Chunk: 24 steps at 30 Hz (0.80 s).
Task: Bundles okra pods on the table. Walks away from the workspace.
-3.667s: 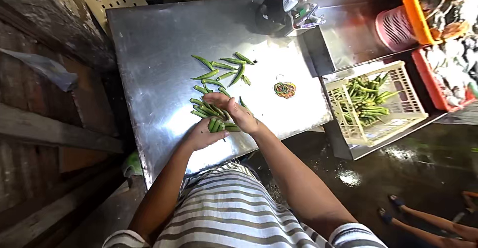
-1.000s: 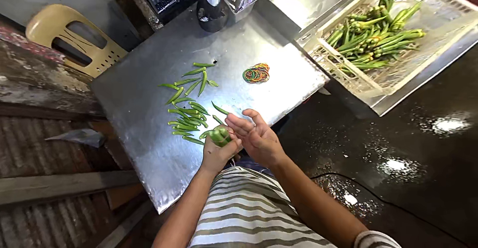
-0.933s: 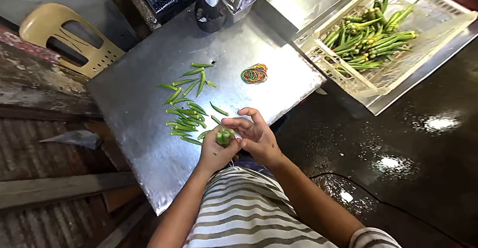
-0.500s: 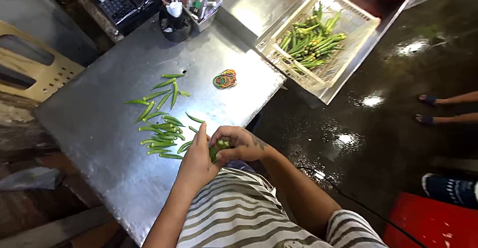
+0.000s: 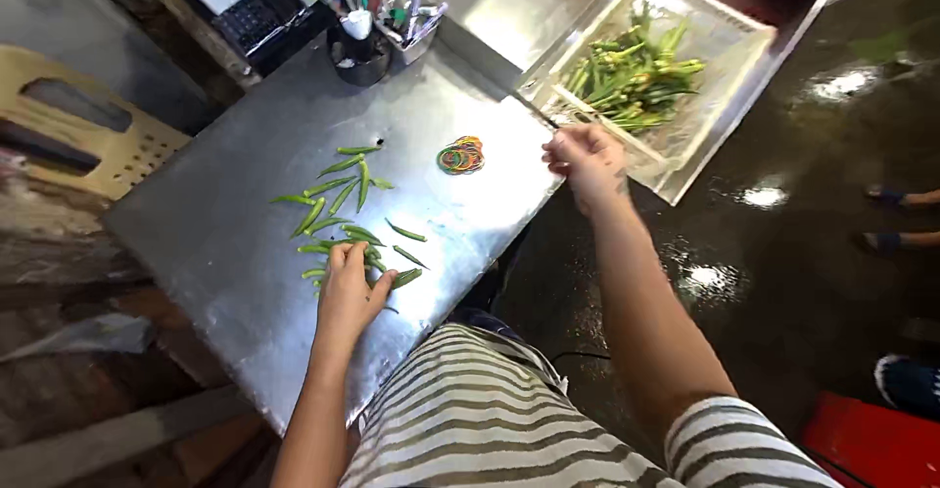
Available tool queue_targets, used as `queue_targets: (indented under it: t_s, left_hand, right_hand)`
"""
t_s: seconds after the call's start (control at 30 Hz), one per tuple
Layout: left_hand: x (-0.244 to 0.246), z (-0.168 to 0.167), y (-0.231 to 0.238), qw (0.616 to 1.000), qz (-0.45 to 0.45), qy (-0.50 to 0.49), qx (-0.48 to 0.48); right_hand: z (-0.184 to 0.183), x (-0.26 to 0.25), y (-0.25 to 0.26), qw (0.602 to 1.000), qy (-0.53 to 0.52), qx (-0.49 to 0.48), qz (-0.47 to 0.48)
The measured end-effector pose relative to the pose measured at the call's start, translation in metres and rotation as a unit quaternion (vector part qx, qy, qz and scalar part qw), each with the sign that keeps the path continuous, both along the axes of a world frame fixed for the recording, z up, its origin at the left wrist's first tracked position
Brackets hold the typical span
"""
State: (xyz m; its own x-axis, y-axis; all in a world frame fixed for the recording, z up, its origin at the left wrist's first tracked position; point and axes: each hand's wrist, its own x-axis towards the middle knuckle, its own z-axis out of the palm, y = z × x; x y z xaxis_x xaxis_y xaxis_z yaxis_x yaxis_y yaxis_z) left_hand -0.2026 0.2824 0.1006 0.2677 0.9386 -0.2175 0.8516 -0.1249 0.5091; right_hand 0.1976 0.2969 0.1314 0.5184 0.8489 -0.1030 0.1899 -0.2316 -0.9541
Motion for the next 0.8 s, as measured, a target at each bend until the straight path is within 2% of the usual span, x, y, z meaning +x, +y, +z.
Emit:
queue_targets:
  t_s: [0.03, 0.1, 0.17, 0.23, 0.3, 0.4, 0.47, 0.57, 0.67, 0.8]
  left_hand:
    - [-0.007, -0.006, -0.002, 0.999, 0.022, 0.031, -0.014]
    - [-0.020, -0.014, -0.008, 0.992, 0.040, 0.087, -0.083]
    - [-0.030, -0.022, -0.015, 0.982, 0.036, 0.109, -0.151]
    - [-0.037, -0.032, -0.026, 0.982, 0.024, 0.106, -0.152]
    - [-0.042, -0.039, -0.033, 0.988, 0.025, 0.089, -0.125]
    - [-0.047, -0.045, -0.040, 0.992, 0.060, 0.054, -0.099]
    - [-0.046, -0.047, -0.042, 0.989, 0.093, 0.055, -0.099]
    - [-0.047, -0.042, -0.039, 0.972, 0.132, 0.091, -0.173]
    - [-0.047, -0.042, -0.036, 0.956, 0.164, 0.090, -0.225]
    - [-0.036, -0.054, -0.038, 0.948, 0.223, 0.090, -0.207]
  right_hand:
    - [-0.013, -0.033, -0.005, 0.995, -0.028, -0.031, 0.087]
    - [-0.049, -0.096, -0.014, 0.961, -0.082, -0.094, 0.245]
    - [-0.082, -0.147, -0.013, 0.914, -0.166, -0.154, 0.337]
    - [-0.100, -0.181, -0.012, 0.875, -0.270, -0.200, 0.349]
    - [-0.110, -0.196, -0.005, 0.857, -0.353, -0.199, 0.320]
    - [-0.116, -0.191, -0.001, 0.847, -0.409, -0.155, 0.301]
    - [-0.110, -0.187, -0.006, 0.841, -0.447, -0.088, 0.293]
    - [-0.108, -0.194, -0.024, 0.812, -0.453, 0.033, 0.366]
    - [-0.129, -0.205, -0.039, 0.783, -0.443, 0.051, 0.434]
    - [-0.135, -0.210, -0.041, 0.766, -0.455, 0.068, 0.449]
